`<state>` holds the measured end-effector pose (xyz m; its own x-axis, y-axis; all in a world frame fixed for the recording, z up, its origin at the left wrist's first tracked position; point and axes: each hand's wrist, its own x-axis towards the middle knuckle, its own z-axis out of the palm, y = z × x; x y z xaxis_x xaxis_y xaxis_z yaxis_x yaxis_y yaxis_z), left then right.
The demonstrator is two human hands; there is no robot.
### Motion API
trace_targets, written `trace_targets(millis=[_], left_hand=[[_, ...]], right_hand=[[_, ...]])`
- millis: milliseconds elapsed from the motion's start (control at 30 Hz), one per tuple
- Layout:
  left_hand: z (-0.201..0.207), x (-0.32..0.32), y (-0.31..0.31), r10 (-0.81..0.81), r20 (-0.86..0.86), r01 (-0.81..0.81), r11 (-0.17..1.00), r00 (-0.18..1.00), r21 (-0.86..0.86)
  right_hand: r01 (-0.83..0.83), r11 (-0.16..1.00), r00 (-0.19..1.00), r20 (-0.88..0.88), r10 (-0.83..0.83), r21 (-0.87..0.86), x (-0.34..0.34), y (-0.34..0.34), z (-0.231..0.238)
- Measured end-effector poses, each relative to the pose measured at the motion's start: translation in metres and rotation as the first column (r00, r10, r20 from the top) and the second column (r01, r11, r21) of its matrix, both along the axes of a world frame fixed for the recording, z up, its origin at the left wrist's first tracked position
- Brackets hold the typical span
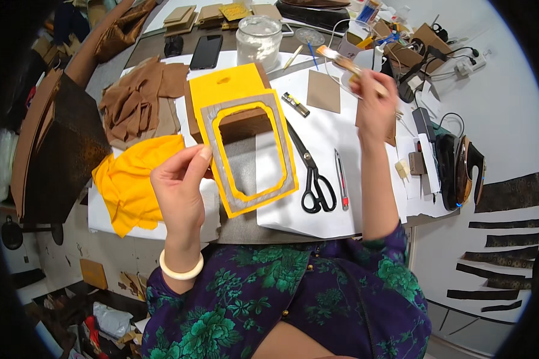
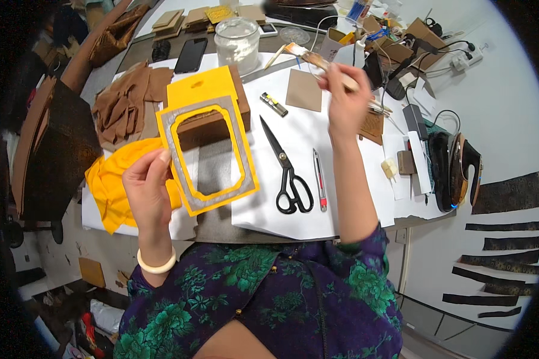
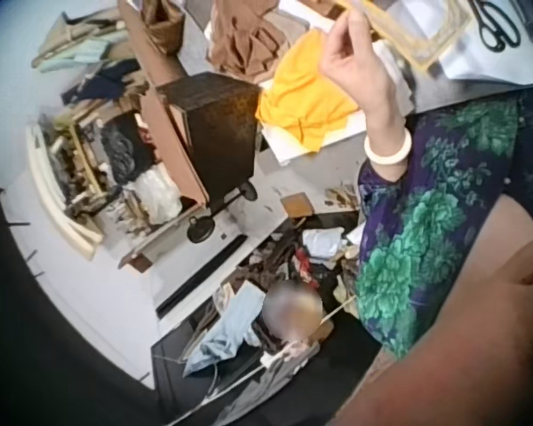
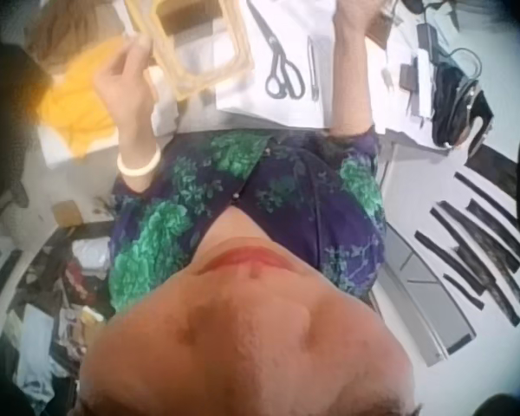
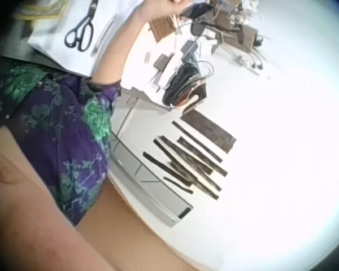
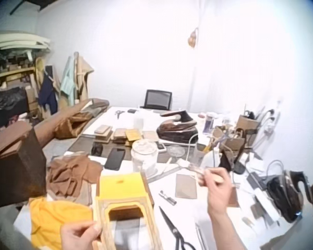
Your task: The person uses shears to cut a yellow fabric piece along a gray template outline, then uses a brush to sweep the cut edges and inspects the resulting frame.
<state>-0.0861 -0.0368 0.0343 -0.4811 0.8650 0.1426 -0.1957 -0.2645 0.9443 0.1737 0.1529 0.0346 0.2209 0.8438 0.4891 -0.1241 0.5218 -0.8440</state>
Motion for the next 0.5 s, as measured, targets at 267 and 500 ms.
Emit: trace_targets(millis=[267, 500], left_hand=[[-0.007, -0.002, -0.006, -0.024, -0.013, 0.024, 0.999, 1.000, -0.030], [-0.021, -0.017, -0.006, 0.077, 0.049, -0.075, 0.996, 0.996, -0.042]], right_hand=[[0.077, 0.930, 0.985, -0.117, -0.127, -0.361, -0.023, 0.226, -0.117], [-0.270, 0.817, 0.963, -0.160, 0.219, -0.509, -0.028, 0.165, -0.061]])
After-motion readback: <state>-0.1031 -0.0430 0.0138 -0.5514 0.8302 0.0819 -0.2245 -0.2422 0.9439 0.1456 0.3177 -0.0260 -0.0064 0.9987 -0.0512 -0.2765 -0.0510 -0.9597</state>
